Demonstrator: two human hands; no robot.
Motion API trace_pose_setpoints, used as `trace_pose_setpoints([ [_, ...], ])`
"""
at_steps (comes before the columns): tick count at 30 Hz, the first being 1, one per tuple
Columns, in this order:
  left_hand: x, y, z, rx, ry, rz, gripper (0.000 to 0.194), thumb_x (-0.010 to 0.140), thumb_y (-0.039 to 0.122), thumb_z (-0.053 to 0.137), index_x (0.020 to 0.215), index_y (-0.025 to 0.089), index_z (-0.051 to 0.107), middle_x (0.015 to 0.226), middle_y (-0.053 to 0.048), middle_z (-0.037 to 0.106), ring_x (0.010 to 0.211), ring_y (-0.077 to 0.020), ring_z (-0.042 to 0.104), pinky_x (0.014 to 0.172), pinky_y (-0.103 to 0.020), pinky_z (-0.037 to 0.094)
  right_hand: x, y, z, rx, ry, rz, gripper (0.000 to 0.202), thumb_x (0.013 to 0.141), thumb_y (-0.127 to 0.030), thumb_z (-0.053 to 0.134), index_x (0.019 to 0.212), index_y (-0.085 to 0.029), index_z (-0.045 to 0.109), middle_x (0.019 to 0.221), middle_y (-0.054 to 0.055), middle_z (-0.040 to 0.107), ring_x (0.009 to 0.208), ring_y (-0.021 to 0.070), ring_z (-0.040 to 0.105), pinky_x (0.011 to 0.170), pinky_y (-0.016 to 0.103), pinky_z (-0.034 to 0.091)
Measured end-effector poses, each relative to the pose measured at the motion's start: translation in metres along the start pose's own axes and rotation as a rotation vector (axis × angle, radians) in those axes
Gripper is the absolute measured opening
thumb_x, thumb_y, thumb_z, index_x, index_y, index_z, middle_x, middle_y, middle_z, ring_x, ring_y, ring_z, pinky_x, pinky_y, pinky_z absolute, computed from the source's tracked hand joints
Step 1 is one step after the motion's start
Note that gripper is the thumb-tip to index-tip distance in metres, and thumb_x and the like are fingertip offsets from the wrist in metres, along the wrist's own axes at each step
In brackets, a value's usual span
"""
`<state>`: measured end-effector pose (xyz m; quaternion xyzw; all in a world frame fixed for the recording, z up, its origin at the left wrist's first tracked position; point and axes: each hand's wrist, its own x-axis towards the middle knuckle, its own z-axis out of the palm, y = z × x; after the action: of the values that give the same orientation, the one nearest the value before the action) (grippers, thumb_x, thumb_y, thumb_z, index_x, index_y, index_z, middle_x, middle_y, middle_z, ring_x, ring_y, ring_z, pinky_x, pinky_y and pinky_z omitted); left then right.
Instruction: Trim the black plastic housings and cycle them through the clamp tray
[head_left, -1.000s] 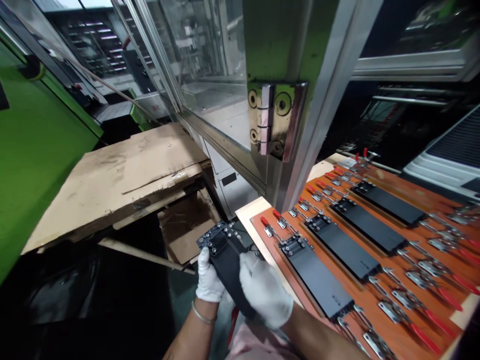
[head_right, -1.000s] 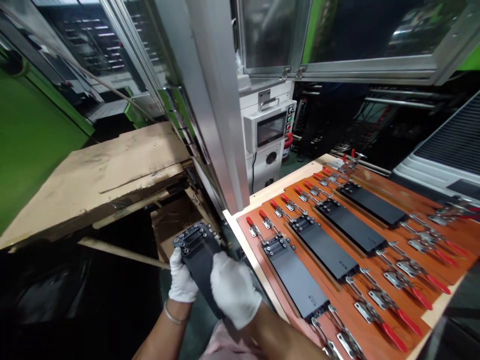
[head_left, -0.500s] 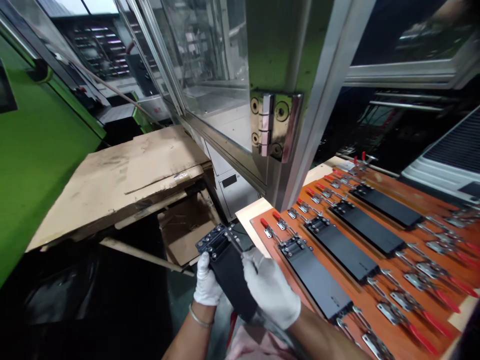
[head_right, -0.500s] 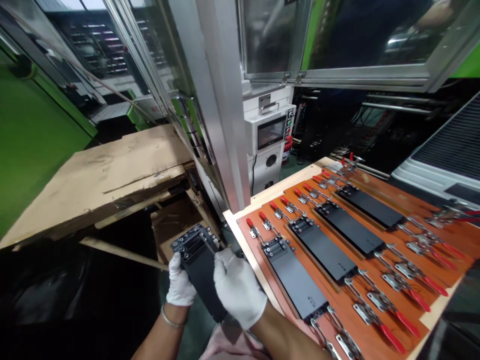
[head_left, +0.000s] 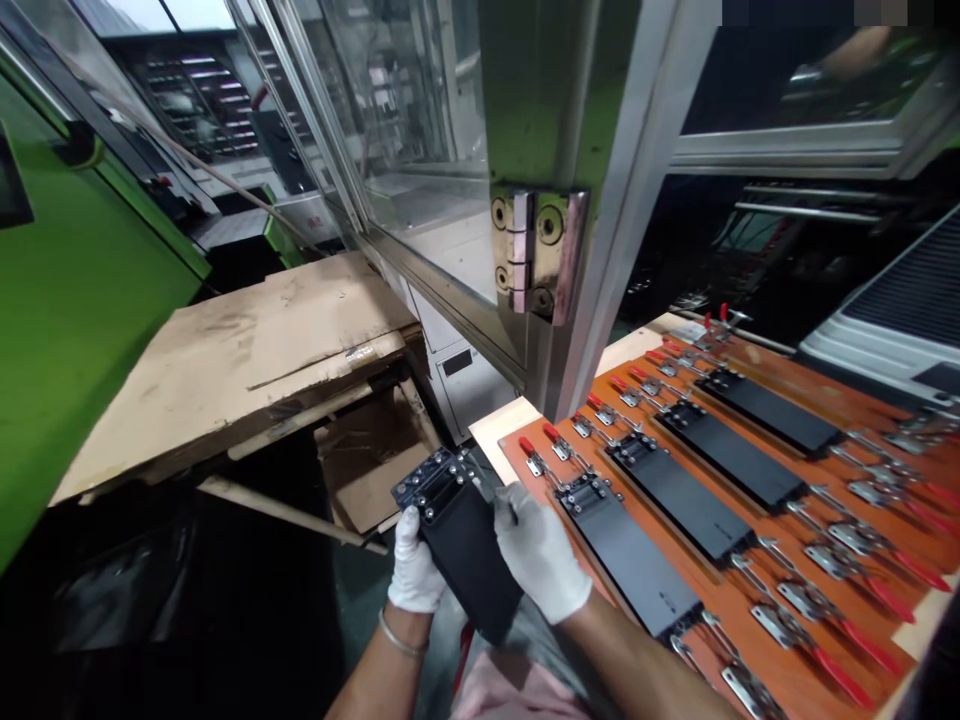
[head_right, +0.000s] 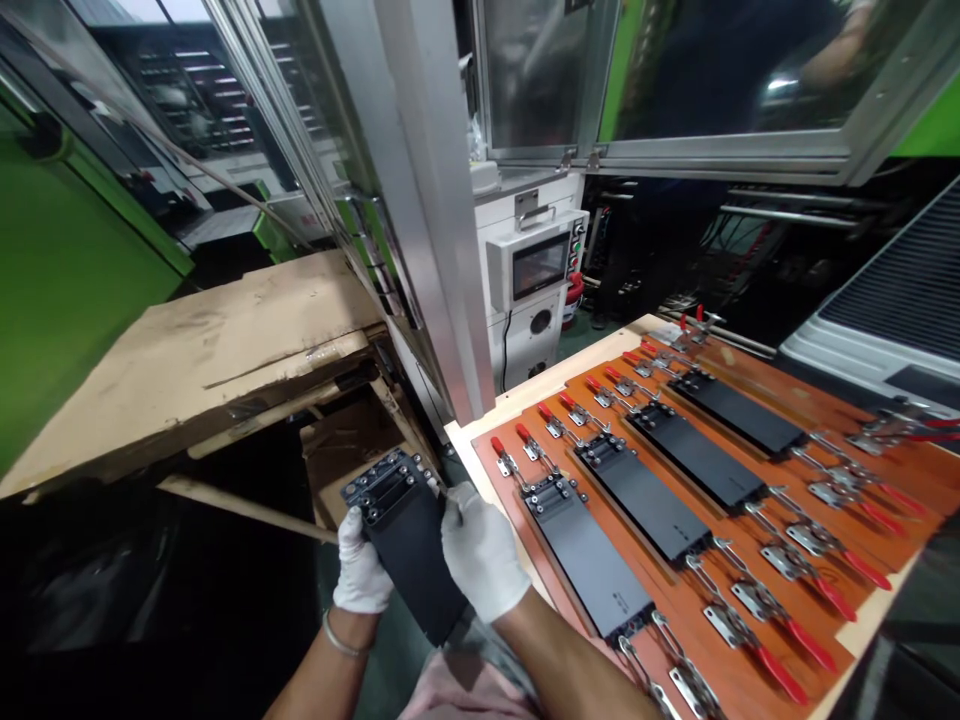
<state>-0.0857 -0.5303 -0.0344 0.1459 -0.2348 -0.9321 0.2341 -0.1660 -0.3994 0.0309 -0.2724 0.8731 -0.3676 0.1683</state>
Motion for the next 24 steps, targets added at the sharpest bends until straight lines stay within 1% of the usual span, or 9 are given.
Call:
trace_pose_setpoints([
  [3, 0.0, -0.003, -0.003, 0.042, 0.061, 0.026, 0.033, 0.072, 0.044, 0.075, 0.096, 0.023, 0.08, 0.099, -0.004, 0.078, 0.094, -0.0281, 0.074, 0.109, -0.042, 0.046, -0.002, -0.007, -0.004, 0.063, -0.037, -0.04, 0.027, 0.098, -0.021, 0.039, 0.097, -0.02, 0.067, 0.089, 0.007, 0.075, 0.087, 0.0198, 0.071, 0.068, 0.024, 0.044],
  [5, 0.0, -0.005, -0.006, 0.07, 0.081, 0.047, 0.029, 0.073, 0.044, 0.075, 0.093, 0.024, 0.081, 0.094, -0.004, 0.08, 0.101, -0.0306, 0.072, 0.111, -0.046, 0.043, -0.002, -0.012, -0.005, 0.041, -0.06, -0.075, 0.027, 0.099, -0.023, 0.041, 0.097, -0.022, 0.067, 0.085, 0.005, 0.074, 0.082, 0.0195, 0.071, 0.066, 0.024, 0.043],
  [8, -0.002, -0.007, -0.011, 0.099, 0.075, 0.059, 0.03, 0.075, 0.045, 0.073, 0.096, 0.024, 0.079, 0.096, -0.005, 0.08, 0.111, -0.0326, 0.068, 0.112, -0.049, 0.041, 0.004, -0.012, -0.006, -0.006, 0.025, 0.048, 0.027, 0.098, -0.025, 0.041, 0.092, -0.021, 0.067, 0.076, 0.006, 0.072, 0.072, 0.0193, 0.07, 0.059, 0.025, 0.041],
  [10, -0.003, -0.007, -0.013, 0.116, 0.088, 0.066, 0.032, 0.076, 0.046, 0.072, 0.099, 0.025, 0.079, 0.099, -0.005, 0.079, 0.111, -0.0328, 0.068, 0.111, -0.05, 0.042, 0.007, -0.009, -0.007, 0.007, 0.075, 0.108, 0.028, 0.098, -0.023, 0.04, 0.089, -0.02, 0.066, 0.075, 0.006, 0.072, 0.072, 0.0187, 0.069, 0.059, 0.024, 0.041],
  [13, -0.003, -0.007, -0.009, 0.147, 0.123, 0.095, 0.031, 0.072, 0.046, 0.075, 0.093, 0.025, 0.079, 0.094, -0.005, 0.08, 0.112, -0.0333, 0.067, 0.11, -0.05, 0.044, 0.002, -0.011, -0.005, 0.019, 0.015, -0.012, 0.027, 0.098, -0.024, 0.04, 0.092, -0.021, 0.066, 0.081, 0.006, 0.073, 0.078, 0.0189, 0.071, 0.063, 0.024, 0.042],
  [16, 0.0, -0.009, 0.001, 0.165, 0.161, 0.142, 0.03, 0.066, 0.045, 0.08, 0.087, 0.023, 0.078, 0.092, -0.005, 0.08, 0.115, -0.0334, 0.065, 0.11, -0.048, 0.044, -0.005, -0.017, -0.001, -0.082, -0.051, -0.142, 0.026, 0.098, -0.025, 0.041, 0.096, -0.021, 0.066, 0.079, 0.006, 0.074, 0.077, 0.0216, 0.071, 0.062, 0.026, 0.04],
  [18, 0.003, -0.01, 0.005, 0.148, 0.177, 0.108, 0.03, 0.064, 0.044, 0.081, 0.085, 0.022, 0.078, 0.09, -0.005, 0.08, 0.116, -0.0331, 0.065, 0.111, -0.046, 0.043, -0.004, -0.021, 0.0, -0.13, -0.04, -0.127, 0.026, 0.099, -0.024, 0.04, 0.097, -0.021, 0.066, 0.08, 0.007, 0.074, 0.078, 0.0228, 0.072, 0.062, 0.027, 0.039],
  [21, 0.004, -0.011, 0.007, 0.102, 0.174, 0.013, 0.03, 0.064, 0.045, 0.08, 0.085, 0.023, 0.08, 0.087, -0.004, 0.08, 0.113, -0.033, 0.066, 0.112, -0.046, 0.043, 0.001, -0.024, -0.002, -0.072, -0.008, -0.04, 0.028, 0.101, -0.024, 0.037, 0.1, -0.021, 0.065, 0.089, 0.007, 0.075, 0.085, 0.0219, 0.072, 0.065, 0.026, 0.041],
  [24, 0.004, -0.011, 0.007, 0.094, 0.182, 0.049, 0.027, 0.063, 0.042, 0.082, 0.083, 0.024, 0.08, 0.085, -0.003, 0.08, 0.112, -0.0323, 0.068, 0.112, -0.045, 0.042, 0.003, -0.024, -0.004, -0.048, -0.053, -0.069, 0.027, 0.101, -0.023, 0.038, 0.097, -0.02, 0.064, 0.09, 0.006, 0.075, 0.087, 0.0206, 0.071, 0.067, 0.025, 0.041],
])
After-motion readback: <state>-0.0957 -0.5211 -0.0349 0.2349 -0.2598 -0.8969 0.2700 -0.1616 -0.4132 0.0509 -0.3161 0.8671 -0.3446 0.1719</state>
